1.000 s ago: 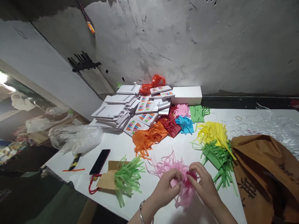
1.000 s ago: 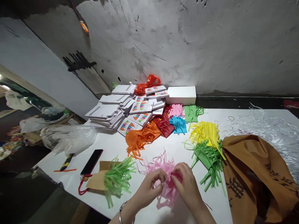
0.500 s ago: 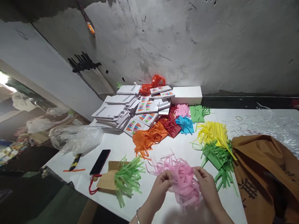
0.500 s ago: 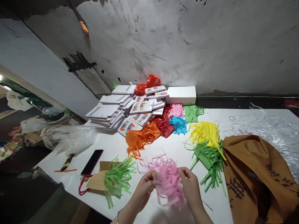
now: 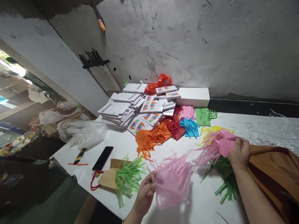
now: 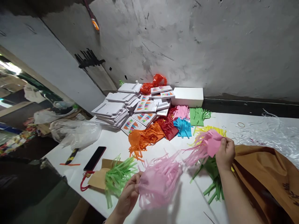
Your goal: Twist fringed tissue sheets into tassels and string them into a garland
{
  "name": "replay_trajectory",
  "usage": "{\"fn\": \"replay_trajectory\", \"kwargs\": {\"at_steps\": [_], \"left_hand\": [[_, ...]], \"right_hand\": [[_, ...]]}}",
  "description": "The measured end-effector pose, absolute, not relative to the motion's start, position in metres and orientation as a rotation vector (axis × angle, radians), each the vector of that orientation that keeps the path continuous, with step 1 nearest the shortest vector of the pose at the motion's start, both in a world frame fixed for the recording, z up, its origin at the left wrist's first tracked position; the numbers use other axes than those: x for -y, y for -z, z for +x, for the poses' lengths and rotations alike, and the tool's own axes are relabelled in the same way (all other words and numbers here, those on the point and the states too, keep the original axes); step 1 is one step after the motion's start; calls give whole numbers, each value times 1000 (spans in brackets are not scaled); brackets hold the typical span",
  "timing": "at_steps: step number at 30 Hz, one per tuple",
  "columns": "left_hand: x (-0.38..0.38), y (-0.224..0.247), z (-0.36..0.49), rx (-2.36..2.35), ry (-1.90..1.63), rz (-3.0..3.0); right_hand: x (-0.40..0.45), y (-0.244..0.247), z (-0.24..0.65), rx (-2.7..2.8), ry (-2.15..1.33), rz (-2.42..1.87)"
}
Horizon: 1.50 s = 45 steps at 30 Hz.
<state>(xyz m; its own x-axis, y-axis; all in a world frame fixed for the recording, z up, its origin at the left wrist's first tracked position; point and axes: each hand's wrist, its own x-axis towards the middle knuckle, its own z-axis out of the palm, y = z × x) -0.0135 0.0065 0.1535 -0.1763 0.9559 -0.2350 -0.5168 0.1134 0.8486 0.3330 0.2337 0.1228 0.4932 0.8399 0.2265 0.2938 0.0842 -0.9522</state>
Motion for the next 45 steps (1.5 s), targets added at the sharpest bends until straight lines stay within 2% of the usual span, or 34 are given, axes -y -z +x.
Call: {"fn": "replay_trajectory", "kwargs": {"at_steps": [3, 8, 12, 16, 20, 23, 26, 31, 35, 41, 45], "left_hand": [[-5, -151, -15, -1050, -1443, 558], [-8, -144, -8, -1059, -1428, 547], [-13, -140, -4, -1072, -1333, 681], [-17, -144, -4, -1067, -1089, 914], [-21, -159, -5, -1055, -1042, 992], [-22, -173, 3, -1069, -1004, 1121], [-18, -179, 20, -1214, -795, 1486], [-8, -153, 35, -1340, -562, 1779], [-4, -129, 25, -1440, -419, 1975], [10, -136, 9, -1585, -416, 2221], [39, -120, -9, -1665, -358, 2260]], "right_hand": [[-271, -131, 332, 1234, -485, -1521], [-281, -112, 277, 1690, -675, -1379], [-220, -111, 224, 1986, -874, -1132], [-140, -139, 198, 2296, -1161, -707], [-97, -163, 204, 2378, -1280, -694], [-79, -170, 216, 2324, -1211, -871], [-58, -175, 224, 2257, -1098, -975], [-23, -174, 237, 2217, -966, -999], [-13, -158, 257, 2243, -861, -1038], [7, -130, 282, 2282, -524, -1086], [47, -85, 259, 2261, -305, -1092]]}}
